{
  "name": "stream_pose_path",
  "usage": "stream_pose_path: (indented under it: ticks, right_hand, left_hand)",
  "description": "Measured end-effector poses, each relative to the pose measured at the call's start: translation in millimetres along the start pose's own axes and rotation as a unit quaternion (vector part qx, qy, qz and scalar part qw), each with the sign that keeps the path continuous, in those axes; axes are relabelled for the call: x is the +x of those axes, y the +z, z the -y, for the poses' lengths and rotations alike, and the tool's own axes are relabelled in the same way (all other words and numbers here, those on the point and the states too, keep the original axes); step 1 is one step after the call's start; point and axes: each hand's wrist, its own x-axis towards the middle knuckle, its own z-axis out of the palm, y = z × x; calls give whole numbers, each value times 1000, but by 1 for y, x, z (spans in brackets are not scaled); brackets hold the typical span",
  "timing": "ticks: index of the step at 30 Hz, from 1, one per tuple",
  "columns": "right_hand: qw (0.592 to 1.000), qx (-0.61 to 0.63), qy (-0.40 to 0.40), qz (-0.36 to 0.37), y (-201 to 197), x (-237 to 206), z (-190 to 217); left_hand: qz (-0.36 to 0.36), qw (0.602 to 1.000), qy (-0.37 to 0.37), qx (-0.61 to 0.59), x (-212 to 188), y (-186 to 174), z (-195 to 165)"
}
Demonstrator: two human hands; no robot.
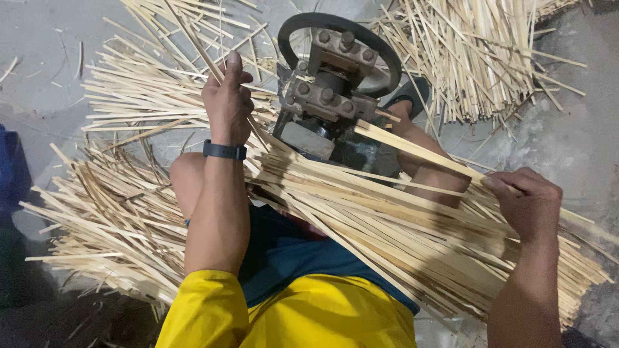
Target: The person sits on the floor and repeatedly feeds long bamboo strips into a manual splitting machine. They hold the strips with both hands, guide them through the blade, and collect the split pieces on their lap and the floor.
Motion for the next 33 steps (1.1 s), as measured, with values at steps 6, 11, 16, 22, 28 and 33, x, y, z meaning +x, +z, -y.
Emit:
stream_pose_path:
  ticks: [6, 11, 16, 22, 28, 33]
  right_hand:
    - [988, 43, 128, 80, 10, -3, 18]
    - [944, 40, 281, 167, 37, -11, 38]
    - [973, 117, 122, 158, 71, -27, 53]
    - [992, 92, -55, 60, 88, -26, 77]
    - [980, -60, -115, 149, 81, -26, 83]
    - [996, 74, 17, 54, 66, -27, 54]
  left_hand:
    - [5, 1000, -6, -12, 2, -2, 3]
    - [13, 1000, -2, -24, 3, -6, 4]
    - [12, 1000, 4, -8, 1, -4, 5]
    - [3, 1000, 8, 5, 3, -4, 4]
    - [8, 1000, 5, 4, 4, -4, 5]
    - [8, 1000, 7, 1, 3, -4, 5]
